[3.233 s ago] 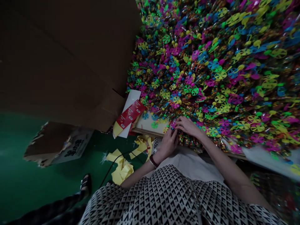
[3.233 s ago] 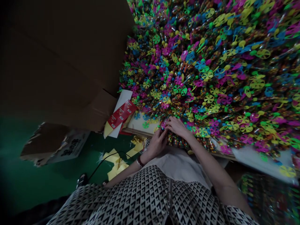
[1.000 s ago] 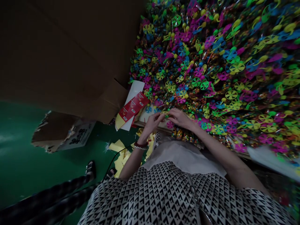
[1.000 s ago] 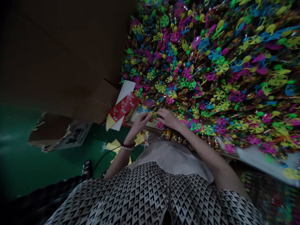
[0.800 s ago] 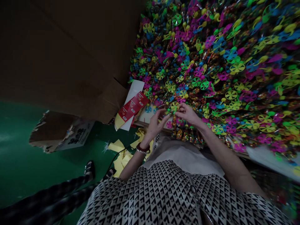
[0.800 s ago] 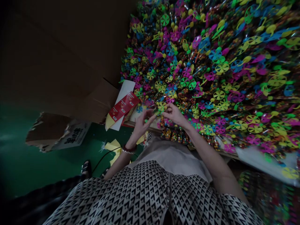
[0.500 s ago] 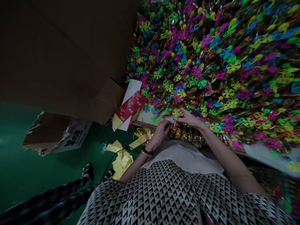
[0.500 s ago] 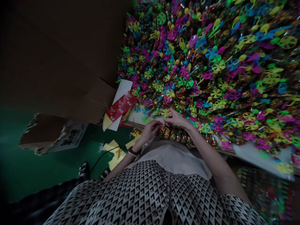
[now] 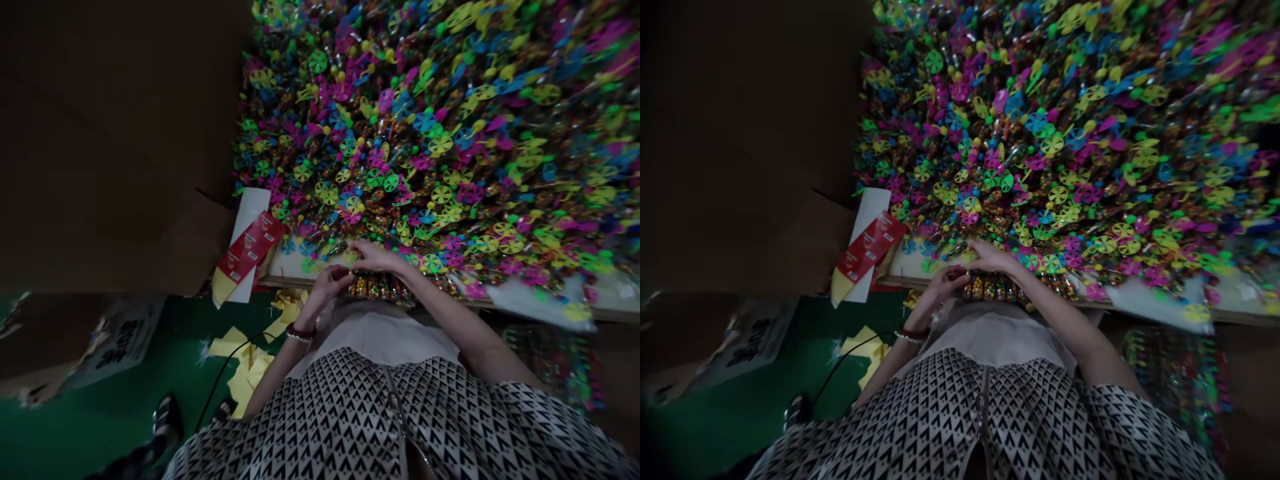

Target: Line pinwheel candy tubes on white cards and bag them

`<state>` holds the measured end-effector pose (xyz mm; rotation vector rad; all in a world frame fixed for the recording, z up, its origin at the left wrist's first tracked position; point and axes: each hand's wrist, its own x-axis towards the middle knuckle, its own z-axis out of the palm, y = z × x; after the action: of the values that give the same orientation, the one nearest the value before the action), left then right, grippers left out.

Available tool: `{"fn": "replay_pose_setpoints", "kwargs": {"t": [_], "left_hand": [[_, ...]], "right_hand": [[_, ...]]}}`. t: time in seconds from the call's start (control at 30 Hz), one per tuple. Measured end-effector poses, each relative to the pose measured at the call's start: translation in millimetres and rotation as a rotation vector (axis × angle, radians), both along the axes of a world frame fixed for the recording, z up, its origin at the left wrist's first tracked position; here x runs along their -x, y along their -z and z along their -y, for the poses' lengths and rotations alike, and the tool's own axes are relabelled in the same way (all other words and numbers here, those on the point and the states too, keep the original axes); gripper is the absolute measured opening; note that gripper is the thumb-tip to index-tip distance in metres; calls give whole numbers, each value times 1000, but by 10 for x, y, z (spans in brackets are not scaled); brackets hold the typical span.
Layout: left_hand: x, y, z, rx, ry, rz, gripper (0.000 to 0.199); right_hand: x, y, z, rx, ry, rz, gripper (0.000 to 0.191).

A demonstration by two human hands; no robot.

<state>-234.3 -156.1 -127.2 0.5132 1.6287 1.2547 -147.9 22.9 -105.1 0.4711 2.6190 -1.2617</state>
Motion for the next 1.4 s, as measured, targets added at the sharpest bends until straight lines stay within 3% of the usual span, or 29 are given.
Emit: {"fn": "replay_pose_setpoints", "kwargs": {"t": [0.1,0.2,0.3,0.37,0.43,0.47,0.53,0.6,0.7,0.83,0.97,1.07,1.2,1.3,1.4], "left_hand": [[-6,-17,-55,28,-42,103,44],[-32,-69,-97,52,-136,112,56],[-40,-115,-91,63,-154,65,61],[-27,-138,-78,87,-96,3,55],[-14,-161,-81,115,23,-90,51],[-13,-172,-92,128,97,-152,49],[-33,-193,-132,160,207,-292,46],[-84,-206,-175,187,231,-383,44],[-202,-215,-193,171,103,-292,55],[-353,-252,-130,112,-160,-131,73],[-376,-349,-119,18,-175,-44,59],[-285,-448,-220,-2,-189,-5,53],[-99,-645,-519,-62,-238,-6,50],[35,-882,-783,-135,-218,-9,52],[110,-1150,-912,-203,-222,-14,55]], "right_hand": [[-31,-40,103,-53,22,-14,44],[-170,-138,192,-115,180,-130,45],[-603,-268,179,-176,506,-377,25],[-1072,-314,96,-238,810,-469,26],[-1588,-301,-20,-339,1087,-388,32],[-1820,-274,-79,-368,1154,-279,36],[-2161,-190,-178,-337,1133,-57,43],[-2307,-91,-235,-234,1038,74,45],[-2278,45,-235,-108,997,52,43],[-2175,163,-105,28,1073,-168,43],[-2104,141,17,168,1155,-364,41],[-1969,41,-60,276,1157,-429,39],[-1718,-148,-430,364,1183,-500,38],[-1598,-358,-720,421,1208,-563,40],[-1619,-590,-794,481,1222,-617,39]]}}
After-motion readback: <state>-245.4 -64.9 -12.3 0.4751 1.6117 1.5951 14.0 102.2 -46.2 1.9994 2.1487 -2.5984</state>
